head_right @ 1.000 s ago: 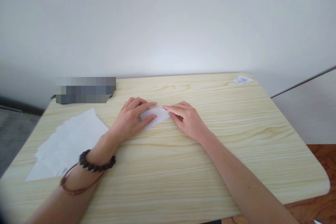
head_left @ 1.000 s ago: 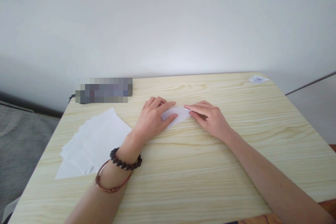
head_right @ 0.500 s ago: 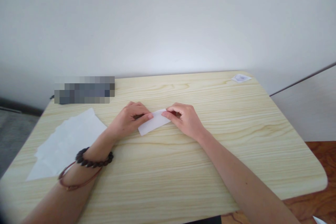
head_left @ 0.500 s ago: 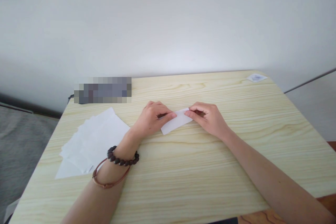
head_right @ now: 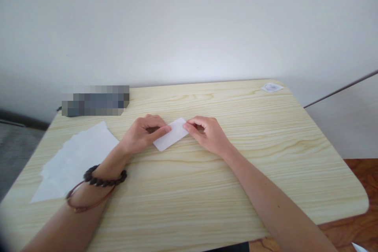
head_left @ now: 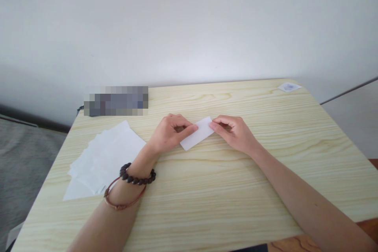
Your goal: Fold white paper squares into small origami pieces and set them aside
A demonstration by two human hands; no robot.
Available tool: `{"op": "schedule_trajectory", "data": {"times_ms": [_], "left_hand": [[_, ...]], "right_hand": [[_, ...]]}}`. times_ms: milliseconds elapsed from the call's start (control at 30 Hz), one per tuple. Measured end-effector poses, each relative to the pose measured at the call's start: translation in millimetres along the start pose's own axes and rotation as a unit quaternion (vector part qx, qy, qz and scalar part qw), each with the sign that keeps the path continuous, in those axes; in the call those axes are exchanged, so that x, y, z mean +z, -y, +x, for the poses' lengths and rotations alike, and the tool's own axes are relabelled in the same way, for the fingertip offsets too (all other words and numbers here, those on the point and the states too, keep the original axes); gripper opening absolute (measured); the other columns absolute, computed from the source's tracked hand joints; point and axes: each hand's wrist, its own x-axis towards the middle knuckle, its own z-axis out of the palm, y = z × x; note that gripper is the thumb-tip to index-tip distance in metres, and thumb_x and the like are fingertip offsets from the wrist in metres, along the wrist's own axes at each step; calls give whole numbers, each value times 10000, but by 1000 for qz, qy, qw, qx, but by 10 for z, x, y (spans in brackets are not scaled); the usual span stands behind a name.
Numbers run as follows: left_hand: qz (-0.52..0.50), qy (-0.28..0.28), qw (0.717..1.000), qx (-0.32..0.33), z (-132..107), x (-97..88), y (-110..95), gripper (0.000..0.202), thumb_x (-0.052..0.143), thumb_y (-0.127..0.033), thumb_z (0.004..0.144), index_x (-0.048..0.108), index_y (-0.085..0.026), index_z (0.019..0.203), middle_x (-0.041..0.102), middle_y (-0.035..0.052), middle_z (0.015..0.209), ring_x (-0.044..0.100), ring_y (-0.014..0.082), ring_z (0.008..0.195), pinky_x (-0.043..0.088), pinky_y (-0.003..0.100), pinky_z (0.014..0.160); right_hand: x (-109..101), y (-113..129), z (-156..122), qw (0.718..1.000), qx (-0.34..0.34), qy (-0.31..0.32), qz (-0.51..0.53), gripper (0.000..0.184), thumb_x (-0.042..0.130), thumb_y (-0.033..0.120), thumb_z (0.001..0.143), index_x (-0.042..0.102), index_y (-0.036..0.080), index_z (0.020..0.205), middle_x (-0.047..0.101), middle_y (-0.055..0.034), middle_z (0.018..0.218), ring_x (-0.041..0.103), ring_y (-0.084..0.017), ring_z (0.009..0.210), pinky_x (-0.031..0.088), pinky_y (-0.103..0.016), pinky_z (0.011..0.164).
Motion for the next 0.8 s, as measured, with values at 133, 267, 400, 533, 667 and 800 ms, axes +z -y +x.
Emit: {"op": "schedule_trajectory", "data": {"times_ms": [133, 267, 400, 533, 667, 800], "left_hand": [[7, 31, 999, 10, 2, -21, -46, 355, 519, -353, 903, 698, -146, 676, 608, 15, 564, 504, 117, 548, 373, 255, 529], [49, 55, 997, 12, -3, -27, -48, 272, 556, -353, 887, 750, -194, 780, 697, 13, 667, 582, 134, 641, 440, 281, 699], [78, 60, 995, 5, -10, -15, -20, 281, 580, -333, 865, 724, -208, 659, 685, -13, 641, 588, 125, 643, 432, 303, 807], [39, 28, 999, -4, -12, -6, -8, 246, 599, -319, 843, 726, -178, 686, 691, 9, 647, 577, 125, 617, 443, 267, 663], [7, 22, 1000, -14, -8, -12, -31, 232, 605, -314, 839, 736, -162, 724, 703, 26, 669, 588, 137, 635, 444, 248, 596], [40, 40, 998, 0, -4, -17, -46, 195, 604, -296, 844, 756, -188, 787, 732, 17, 729, 613, 136, 671, 468, 274, 705]], "right_hand": [[-10, -2, 13, 995, -54, 47, -64, 256, 537, 321, 927, 622, 179, 732, 616, -1, 668, 526, -119, 618, 387, -264, 629], [-2, -33, 14, 983, -104, 85, -125, 259, 533, 325, 936, 613, 179, 737, 601, 4, 662, 536, -128, 661, 372, -297, 719], [17, -35, -2, 983, -109, 78, -125, 249, 540, 331, 931, 612, 178, 748, 593, 8, 661, 524, -123, 653, 368, -294, 716], [28, -9, -15, 989, -96, 55, -103, 232, 582, 352, 902, 621, 182, 748, 617, 13, 671, 524, -115, 631, 377, -287, 706], [35, -8, -17, 990, -91, 39, -100, 245, 576, 357, 909, 639, 188, 744, 630, 8, 668, 531, -116, 627, 388, -279, 686], [55, -5, -25, 989, -115, 42, -89, 225, 585, 336, 905, 635, 186, 746, 626, 3, 669, 538, -116, 633, 397, -261, 648]]}}
